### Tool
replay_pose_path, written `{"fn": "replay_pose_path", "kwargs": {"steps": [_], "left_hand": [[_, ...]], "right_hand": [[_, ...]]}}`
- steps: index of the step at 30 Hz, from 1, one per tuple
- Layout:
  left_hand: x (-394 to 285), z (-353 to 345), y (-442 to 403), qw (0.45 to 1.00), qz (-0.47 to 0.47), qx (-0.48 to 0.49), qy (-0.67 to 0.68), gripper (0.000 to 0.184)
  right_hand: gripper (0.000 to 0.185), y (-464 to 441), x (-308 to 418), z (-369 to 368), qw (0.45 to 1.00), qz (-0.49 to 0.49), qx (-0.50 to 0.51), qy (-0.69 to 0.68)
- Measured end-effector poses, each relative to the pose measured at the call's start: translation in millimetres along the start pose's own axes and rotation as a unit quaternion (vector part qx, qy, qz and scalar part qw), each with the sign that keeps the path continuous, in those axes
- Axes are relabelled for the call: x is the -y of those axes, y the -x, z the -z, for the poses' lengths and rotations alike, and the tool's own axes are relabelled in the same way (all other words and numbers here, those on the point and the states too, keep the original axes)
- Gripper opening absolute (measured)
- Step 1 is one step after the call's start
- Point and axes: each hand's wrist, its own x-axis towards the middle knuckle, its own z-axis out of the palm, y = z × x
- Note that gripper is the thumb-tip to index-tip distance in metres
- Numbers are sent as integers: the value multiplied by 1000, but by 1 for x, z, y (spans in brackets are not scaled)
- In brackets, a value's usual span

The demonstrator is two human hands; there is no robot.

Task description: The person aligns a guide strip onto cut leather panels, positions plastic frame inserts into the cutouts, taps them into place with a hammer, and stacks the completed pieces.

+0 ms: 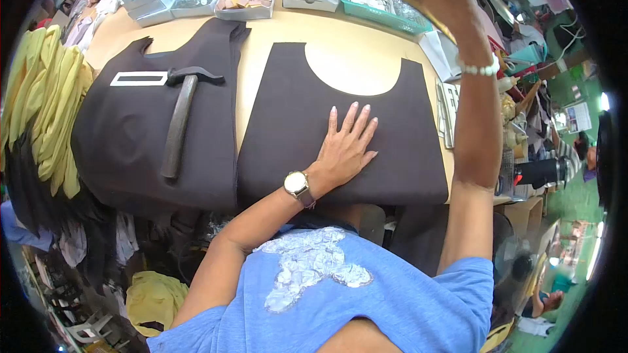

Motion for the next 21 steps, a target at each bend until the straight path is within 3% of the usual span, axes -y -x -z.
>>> {"fn": "replay_pose_path", "kwargs": {"steps": [3,4,5,6,8,9,12,16,21], "left_hand": [[-12,12,6,999,-9,2,35,56],[-17,18,8,999,-9,6,36,53],[-19,22,12,999,-14,22,33,53],[-20,24,16,999,-17,37,29,52],[-18,30,24,998,-20,42,33,48],[-17,35,26,999,-7,31,38,47],[1,45,31,997,60,13,53,46],[32,49,42,985,153,-52,-62,51],[51,53,48,968,225,-73,-87,54]], "right_hand": [[23,35,-38,-17,997,40,43,39],[32,55,-29,-31,996,-10,73,-56],[43,78,-31,-41,993,-35,114,-11],[49,103,-39,-57,993,-41,110,-20],[50,148,-49,-66,989,-66,100,91],[48,169,-52,-63,978,-98,83,165],[43,220,-51,-44,954,-231,19,192],[40,257,-48,-32,888,-371,-32,268],[36,268,-49,-37,874,-442,-84,184]]}}
